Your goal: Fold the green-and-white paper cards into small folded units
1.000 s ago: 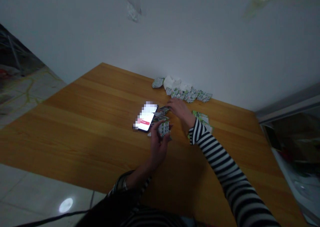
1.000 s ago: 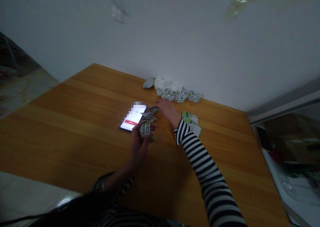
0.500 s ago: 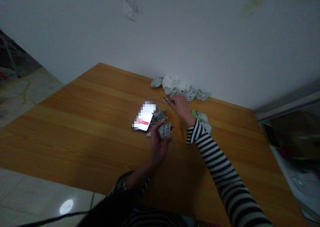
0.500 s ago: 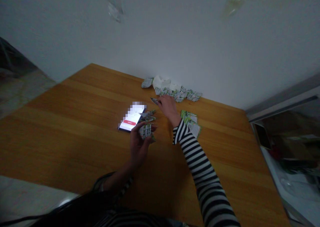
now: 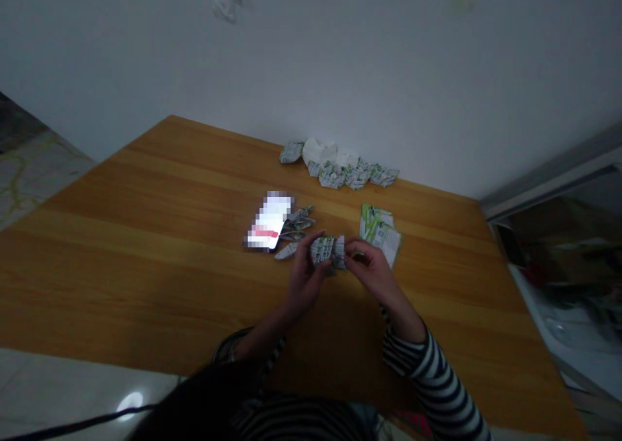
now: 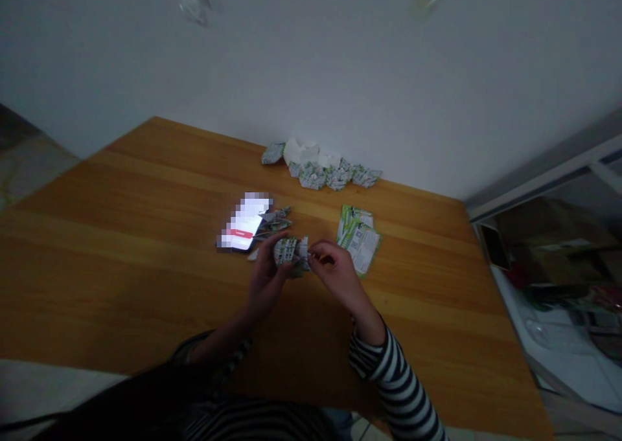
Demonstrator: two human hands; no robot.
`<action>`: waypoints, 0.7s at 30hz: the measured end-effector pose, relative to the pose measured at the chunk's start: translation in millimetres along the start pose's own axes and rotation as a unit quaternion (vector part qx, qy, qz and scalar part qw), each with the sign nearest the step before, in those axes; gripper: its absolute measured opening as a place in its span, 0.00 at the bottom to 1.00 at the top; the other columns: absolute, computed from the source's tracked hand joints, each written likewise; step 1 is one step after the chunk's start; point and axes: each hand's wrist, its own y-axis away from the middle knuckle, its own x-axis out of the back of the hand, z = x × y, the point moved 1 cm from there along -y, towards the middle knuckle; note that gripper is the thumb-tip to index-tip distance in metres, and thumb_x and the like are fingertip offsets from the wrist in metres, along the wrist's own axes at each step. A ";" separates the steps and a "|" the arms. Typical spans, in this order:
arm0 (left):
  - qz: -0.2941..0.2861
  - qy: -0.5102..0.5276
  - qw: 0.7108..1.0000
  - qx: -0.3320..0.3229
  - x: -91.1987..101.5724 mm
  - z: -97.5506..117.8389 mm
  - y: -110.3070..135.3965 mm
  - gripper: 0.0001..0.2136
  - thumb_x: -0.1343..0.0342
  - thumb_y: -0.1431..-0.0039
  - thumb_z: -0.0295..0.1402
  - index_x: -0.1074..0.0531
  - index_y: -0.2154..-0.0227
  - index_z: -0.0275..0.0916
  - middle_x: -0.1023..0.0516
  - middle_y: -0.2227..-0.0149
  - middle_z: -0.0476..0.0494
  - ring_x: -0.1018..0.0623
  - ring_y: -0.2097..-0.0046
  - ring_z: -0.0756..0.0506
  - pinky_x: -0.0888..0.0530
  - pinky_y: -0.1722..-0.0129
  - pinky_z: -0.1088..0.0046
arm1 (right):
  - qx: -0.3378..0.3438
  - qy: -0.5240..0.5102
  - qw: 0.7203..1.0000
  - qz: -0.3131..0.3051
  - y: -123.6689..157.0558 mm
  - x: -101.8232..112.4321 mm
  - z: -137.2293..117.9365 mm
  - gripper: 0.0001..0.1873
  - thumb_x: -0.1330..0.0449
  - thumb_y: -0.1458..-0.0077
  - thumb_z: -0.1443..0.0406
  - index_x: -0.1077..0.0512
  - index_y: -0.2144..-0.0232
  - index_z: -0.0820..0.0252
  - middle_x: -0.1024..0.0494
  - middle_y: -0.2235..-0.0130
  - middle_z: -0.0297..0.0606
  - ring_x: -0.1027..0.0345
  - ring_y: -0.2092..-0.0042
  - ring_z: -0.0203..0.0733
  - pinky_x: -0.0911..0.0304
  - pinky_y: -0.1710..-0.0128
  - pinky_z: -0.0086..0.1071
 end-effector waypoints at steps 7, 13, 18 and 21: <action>-0.030 0.024 0.999 0.012 -2.6 -1.4 2.9 0.21 0.45 0.39 0.33 0.40 0.44 0.43 0.27 0.51 0.40 0.24 0.53 0.44 0.26 0.54 0.66 | -0.033 -0.041 0.999 0.006 11.0 -0.4 6.6 0.08 0.40 0.45 0.60 0.25 0.67 0.58 0.23 0.66 0.36 0.30 0.62 0.41 0.34 0.61 0.32; -0.037 0.008 0.999 0.006 -2.1 -5.7 4.0 0.21 0.45 0.39 0.33 0.39 0.44 0.41 0.28 0.49 0.38 0.26 0.50 0.42 0.28 0.51 0.64 | -0.036 -0.068 0.997 0.005 12.2 -2.1 9.4 0.08 0.38 0.46 0.61 0.23 0.64 0.56 0.22 0.62 0.38 0.28 0.59 0.44 0.33 0.56 0.36; -0.054 -0.028 0.998 0.008 -0.6 -10.3 6.8 0.21 0.44 0.40 0.33 0.39 0.44 0.42 0.28 0.49 0.37 0.26 0.49 0.41 0.29 0.50 0.62 | -0.023 -0.050 0.998 0.010 13.9 -1.8 7.6 0.09 0.38 0.46 0.62 0.22 0.63 0.56 0.22 0.63 0.37 0.28 0.60 0.44 0.32 0.57 0.36; -0.063 -0.030 0.998 0.010 -0.5 -11.8 7.8 0.22 0.44 0.40 0.32 0.40 0.43 0.42 0.29 0.48 0.37 0.26 0.48 0.40 0.29 0.51 0.62 | -0.022 -0.049 0.998 0.017 15.0 -1.3 6.1 0.07 0.37 0.47 0.61 0.22 0.66 0.57 0.22 0.65 0.38 0.29 0.62 0.43 0.32 0.60 0.34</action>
